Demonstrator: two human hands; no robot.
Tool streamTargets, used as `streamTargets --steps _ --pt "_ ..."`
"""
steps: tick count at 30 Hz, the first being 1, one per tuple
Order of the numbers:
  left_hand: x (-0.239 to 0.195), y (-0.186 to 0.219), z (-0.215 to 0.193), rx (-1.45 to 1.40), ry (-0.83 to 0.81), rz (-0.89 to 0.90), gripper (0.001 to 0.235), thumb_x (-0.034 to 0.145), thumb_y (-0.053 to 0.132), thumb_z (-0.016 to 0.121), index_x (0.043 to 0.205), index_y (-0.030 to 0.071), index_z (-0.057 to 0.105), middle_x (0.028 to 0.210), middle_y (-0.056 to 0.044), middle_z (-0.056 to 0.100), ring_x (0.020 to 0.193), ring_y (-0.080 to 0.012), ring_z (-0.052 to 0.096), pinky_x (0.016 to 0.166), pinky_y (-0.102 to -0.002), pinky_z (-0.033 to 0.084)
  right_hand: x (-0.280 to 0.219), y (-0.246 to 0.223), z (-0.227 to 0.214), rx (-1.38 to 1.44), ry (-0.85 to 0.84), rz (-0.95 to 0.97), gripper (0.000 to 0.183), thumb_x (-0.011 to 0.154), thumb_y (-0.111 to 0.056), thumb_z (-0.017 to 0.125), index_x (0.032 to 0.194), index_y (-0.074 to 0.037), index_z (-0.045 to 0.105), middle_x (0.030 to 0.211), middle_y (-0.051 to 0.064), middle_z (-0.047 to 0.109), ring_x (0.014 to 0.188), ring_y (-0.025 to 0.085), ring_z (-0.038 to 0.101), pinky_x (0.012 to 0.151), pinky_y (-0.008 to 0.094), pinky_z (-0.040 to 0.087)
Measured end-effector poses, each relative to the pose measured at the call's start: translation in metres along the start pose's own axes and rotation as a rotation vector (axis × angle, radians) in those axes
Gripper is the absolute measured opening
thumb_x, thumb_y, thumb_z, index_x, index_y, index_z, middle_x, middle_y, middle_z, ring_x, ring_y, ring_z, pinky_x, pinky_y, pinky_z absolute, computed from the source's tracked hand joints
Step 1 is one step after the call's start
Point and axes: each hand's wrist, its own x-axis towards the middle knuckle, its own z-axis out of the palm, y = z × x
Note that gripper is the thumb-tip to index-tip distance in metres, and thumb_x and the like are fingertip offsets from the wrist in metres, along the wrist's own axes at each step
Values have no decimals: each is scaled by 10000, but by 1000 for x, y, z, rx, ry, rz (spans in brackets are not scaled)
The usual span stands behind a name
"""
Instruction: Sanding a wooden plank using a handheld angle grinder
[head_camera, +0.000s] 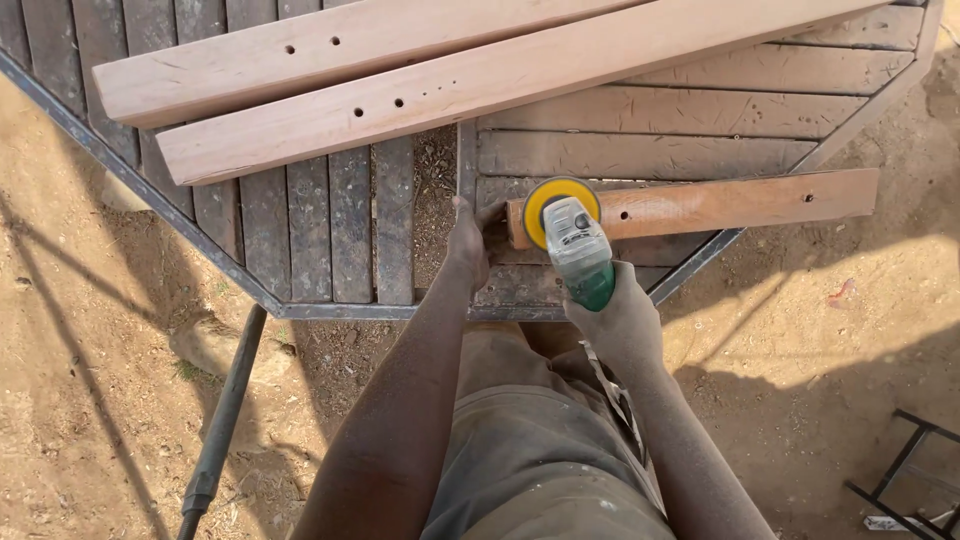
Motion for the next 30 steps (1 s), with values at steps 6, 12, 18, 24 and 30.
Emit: streamTargets --steps 6,12,18,24,30 --pt "-3 9 0 -4 22 -27 890 967 792 79 1301 264 712 1206 -77 718 1058 -341 672 877 -486 602 21 46 -11 148 190 99 626 824 -315 815 1295 -96 466 1120 251 636 1140 493 634 997 638 471" --pt "18 -8 -9 -6 -19 -9 857 978 799 143 1235 234 734 1138 -65 726 1001 -303 686 830 -454 619 37 80 -48 326 342 154 586 942 -404 784 1269 -103 402 1039 123 479 1069 353 579 874 607 441" --pt "-11 14 2 -12 -10 -51 942 952 824 107 1290 182 708 1157 -126 726 1008 -338 700 848 -469 625 26 37 -25 287 258 53 537 917 -325 747 1240 -68 404 1042 171 493 1092 409 575 811 615 413" --pt "-16 19 4 -5 -2 -78 993 920 852 55 1284 202 713 1144 -108 738 1001 -321 717 837 -459 627 13 -14 18 47 99 -20 594 790 -291 766 1258 -107 449 1088 253 616 1136 493 637 939 635 479" --pt "-5 15 -2 98 -42 -122 992 887 872 -27 1251 335 724 1106 -9 767 952 -273 699 706 -382 399 2 -19 13 82 65 -37 588 862 -259 711 1345 -63 439 1134 276 602 1140 518 626 914 678 483"
